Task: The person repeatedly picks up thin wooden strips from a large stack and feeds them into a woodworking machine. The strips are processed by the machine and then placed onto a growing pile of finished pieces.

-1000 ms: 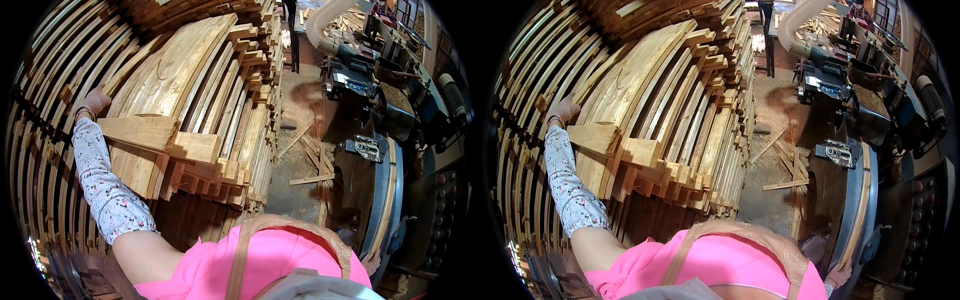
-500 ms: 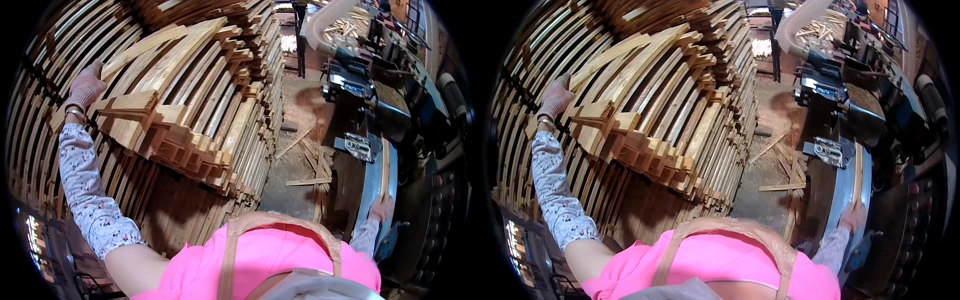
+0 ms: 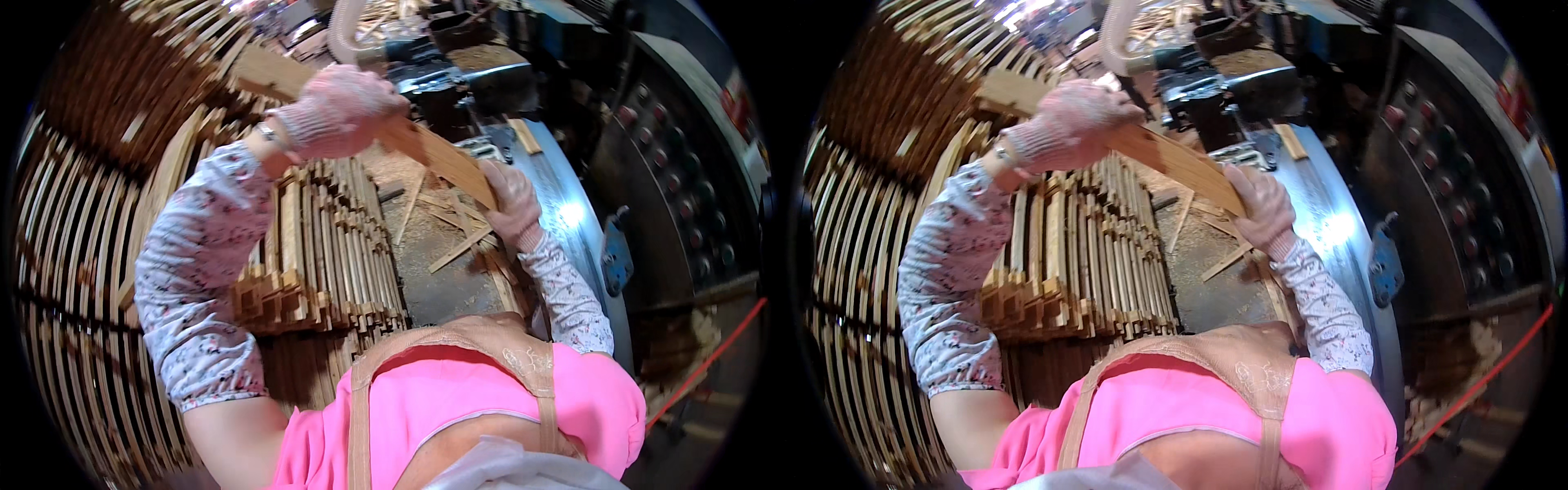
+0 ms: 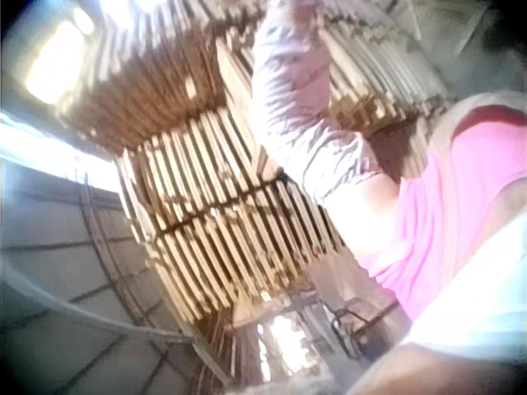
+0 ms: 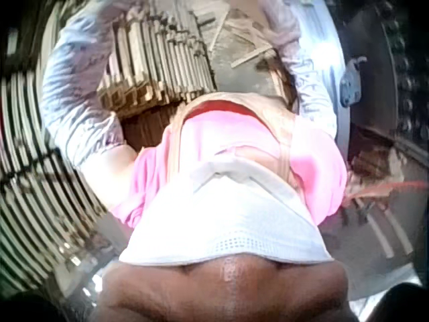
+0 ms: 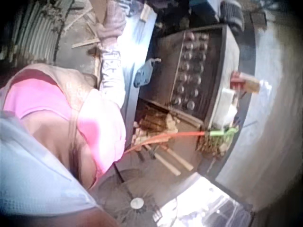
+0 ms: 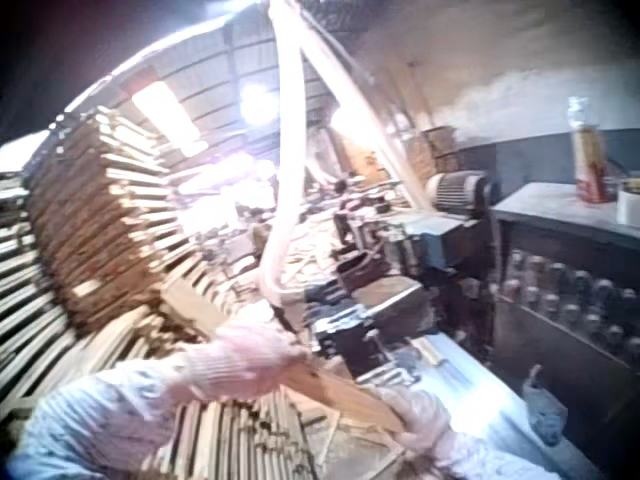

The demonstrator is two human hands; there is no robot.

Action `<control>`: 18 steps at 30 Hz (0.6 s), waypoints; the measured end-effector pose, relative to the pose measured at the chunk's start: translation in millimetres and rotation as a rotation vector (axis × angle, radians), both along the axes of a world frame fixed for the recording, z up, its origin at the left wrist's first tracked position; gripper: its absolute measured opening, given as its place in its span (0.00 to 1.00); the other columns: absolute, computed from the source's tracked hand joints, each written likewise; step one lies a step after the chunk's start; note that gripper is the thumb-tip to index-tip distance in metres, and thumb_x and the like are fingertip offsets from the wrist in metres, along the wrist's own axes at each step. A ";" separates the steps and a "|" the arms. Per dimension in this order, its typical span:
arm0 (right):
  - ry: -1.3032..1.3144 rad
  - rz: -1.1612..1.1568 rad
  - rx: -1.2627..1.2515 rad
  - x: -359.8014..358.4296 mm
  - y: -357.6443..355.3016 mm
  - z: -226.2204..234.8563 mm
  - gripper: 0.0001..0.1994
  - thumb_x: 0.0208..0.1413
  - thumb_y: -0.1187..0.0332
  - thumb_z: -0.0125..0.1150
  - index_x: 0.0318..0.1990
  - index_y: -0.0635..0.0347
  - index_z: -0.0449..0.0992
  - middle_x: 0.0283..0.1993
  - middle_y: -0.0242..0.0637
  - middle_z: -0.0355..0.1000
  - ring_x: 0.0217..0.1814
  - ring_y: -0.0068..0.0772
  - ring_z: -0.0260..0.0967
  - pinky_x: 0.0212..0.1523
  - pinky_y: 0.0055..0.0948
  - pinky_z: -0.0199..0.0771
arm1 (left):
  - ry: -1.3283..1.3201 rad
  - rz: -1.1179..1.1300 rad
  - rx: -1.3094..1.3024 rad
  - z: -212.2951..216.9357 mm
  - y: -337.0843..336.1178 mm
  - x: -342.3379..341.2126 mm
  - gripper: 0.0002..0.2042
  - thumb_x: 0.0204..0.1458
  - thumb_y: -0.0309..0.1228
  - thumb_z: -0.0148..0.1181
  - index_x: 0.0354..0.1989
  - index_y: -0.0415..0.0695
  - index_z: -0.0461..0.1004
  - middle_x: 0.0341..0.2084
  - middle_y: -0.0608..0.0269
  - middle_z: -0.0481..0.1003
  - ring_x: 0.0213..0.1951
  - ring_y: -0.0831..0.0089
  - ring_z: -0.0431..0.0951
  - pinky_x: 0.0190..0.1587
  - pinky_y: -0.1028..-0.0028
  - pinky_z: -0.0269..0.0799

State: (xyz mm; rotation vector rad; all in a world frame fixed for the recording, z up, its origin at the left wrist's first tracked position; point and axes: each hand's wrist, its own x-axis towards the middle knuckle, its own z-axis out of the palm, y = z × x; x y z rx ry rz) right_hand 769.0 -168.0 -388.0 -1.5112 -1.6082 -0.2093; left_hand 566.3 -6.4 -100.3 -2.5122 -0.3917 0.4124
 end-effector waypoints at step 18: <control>-0.113 -0.960 -0.489 104.3 -51.0 -149.5 0.35 0.60 0.50 0.67 0.73 0.46 0.63 0.49 0.37 0.79 0.53 0.45 0.76 0.49 0.47 0.78 | -0.290 0.093 0.018 59.0 30.4 -123.2 0.31 0.51 0.33 0.72 0.67 0.49 0.70 0.61 0.56 0.75 0.60 0.52 0.76 0.61 0.58 0.74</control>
